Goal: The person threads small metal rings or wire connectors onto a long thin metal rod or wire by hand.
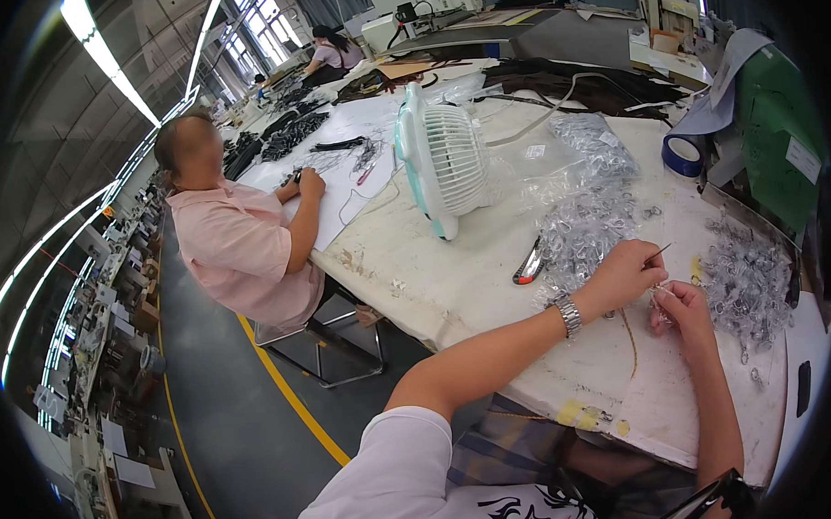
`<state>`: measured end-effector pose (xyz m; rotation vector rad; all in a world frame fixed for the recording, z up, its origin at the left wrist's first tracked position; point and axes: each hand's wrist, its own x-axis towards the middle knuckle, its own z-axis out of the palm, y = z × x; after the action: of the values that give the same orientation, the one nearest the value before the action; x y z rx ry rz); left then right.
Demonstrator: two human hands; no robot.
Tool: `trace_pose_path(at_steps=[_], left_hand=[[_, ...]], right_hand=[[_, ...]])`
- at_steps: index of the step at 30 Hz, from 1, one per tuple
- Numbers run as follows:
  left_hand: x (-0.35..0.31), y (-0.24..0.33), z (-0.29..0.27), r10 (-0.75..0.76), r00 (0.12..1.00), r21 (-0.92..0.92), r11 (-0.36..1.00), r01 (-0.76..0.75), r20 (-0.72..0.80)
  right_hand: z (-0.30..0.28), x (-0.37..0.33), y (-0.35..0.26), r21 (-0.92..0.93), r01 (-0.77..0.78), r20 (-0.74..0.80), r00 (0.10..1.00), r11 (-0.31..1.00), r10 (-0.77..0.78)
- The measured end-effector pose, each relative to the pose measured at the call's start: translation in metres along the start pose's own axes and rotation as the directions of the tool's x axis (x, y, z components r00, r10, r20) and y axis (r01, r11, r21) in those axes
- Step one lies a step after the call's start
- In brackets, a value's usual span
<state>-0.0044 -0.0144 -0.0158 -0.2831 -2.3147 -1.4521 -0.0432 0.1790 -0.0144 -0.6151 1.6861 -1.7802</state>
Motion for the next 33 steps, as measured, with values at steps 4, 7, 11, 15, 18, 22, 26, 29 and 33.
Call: trace_pose_path(at_steps=[4,7,11,15,18,22,26,29,33], left_hand=[[-0.006,0.015,0.003,-0.047,0.998,0.154,0.987,0.052,-0.036],[-0.005,0.007,0.001,-0.029,0.988,0.190,0.980,0.058,-0.149],[0.004,-0.004,0.000,-0.124,0.987,-0.005,0.992,0.124,-0.101],[0.006,0.008,-0.009,-0.324,0.936,-0.121,0.933,0.340,0.136],[0.003,0.005,-0.021,-0.321,0.946,-0.077,0.943,0.323,0.048],[0.007,0.010,-0.014,-0.188,0.982,0.088,0.978,0.188,-0.009],[-0.006,0.024,-0.004,-0.150,0.989,0.260,0.955,0.143,0.006],[0.003,0.024,-0.007,-0.218,0.976,0.124,0.968,0.218,-0.019],[0.000,0.022,-0.005,-0.359,0.932,-0.135,0.923,0.361,0.037]], right_hand=[[-0.005,-0.001,0.002,-0.021,-0.022,0.004,1.000,1.000,0.022],[-0.011,0.002,0.006,-0.003,-0.023,0.041,0.999,1.000,0.023],[-0.017,-0.005,0.000,0.040,-0.043,0.018,0.999,0.998,0.042],[-0.020,-0.004,-0.001,0.048,-0.028,-0.026,0.999,0.998,0.029],[-0.017,0.010,0.007,0.121,-0.066,0.034,0.997,0.990,0.063],[-0.024,0.015,0.012,0.100,-0.069,0.101,0.993,0.993,0.058],[-0.030,0.009,0.009,0.093,-0.028,0.115,0.993,0.995,0.017],[-0.029,0.010,0.008,0.058,-0.061,0.153,0.987,0.996,0.052],[-0.029,0.005,0.020,0.070,-0.065,0.144,0.988,0.995,0.054]])
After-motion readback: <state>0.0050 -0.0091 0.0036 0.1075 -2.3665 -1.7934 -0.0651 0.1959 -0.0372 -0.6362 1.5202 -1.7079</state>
